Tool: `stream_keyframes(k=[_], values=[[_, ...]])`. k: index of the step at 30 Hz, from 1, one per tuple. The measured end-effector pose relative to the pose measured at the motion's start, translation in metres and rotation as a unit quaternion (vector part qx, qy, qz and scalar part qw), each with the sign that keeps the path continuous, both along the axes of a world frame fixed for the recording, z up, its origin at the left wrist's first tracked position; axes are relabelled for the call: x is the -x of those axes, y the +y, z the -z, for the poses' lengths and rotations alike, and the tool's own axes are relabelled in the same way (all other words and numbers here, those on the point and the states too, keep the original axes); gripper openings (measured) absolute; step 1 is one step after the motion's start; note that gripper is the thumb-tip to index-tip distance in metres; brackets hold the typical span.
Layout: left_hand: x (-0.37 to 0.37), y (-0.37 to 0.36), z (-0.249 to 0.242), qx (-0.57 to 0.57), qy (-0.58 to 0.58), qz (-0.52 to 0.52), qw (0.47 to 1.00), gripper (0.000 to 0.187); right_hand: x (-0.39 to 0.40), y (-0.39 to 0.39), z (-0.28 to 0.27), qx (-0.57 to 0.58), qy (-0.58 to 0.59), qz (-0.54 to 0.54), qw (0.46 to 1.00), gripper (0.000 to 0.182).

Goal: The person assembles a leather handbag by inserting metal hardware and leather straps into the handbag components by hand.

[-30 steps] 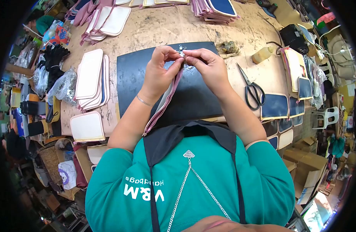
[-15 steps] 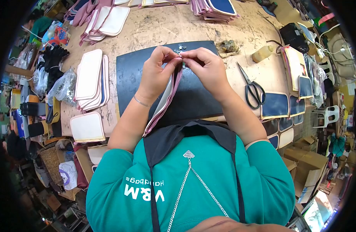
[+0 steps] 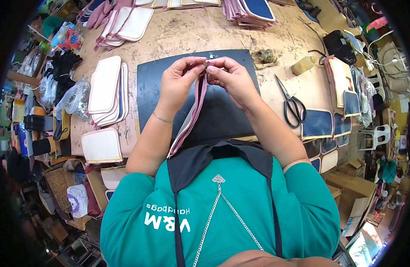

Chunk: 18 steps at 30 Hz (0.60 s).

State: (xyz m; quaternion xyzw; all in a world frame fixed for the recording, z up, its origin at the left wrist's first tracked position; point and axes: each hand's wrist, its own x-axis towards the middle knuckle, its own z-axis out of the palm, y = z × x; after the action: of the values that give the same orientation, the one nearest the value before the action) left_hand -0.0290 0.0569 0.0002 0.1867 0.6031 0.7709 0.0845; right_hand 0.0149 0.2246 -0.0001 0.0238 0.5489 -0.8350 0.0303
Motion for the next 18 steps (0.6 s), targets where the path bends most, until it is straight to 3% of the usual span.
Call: stream_keyframes(k=[6,9,18], values=[[0.013,-0.014,0.002,-0.069,-0.119,0.072,0.988,0.02,0.01,0.001,0.008,0.039,0.015,-0.04,0.998,0.011],[0.016,-0.021,0.002,-0.054,-0.122,0.093,0.987,0.019,0.014,0.008,0.0,-0.152,0.085,-0.082,0.981,0.011],[0.006,-0.021,-0.015,0.118,0.022,0.06,0.991,0.018,0.016,0.017,-0.033,-0.34,0.084,-0.116,0.929,0.014]])
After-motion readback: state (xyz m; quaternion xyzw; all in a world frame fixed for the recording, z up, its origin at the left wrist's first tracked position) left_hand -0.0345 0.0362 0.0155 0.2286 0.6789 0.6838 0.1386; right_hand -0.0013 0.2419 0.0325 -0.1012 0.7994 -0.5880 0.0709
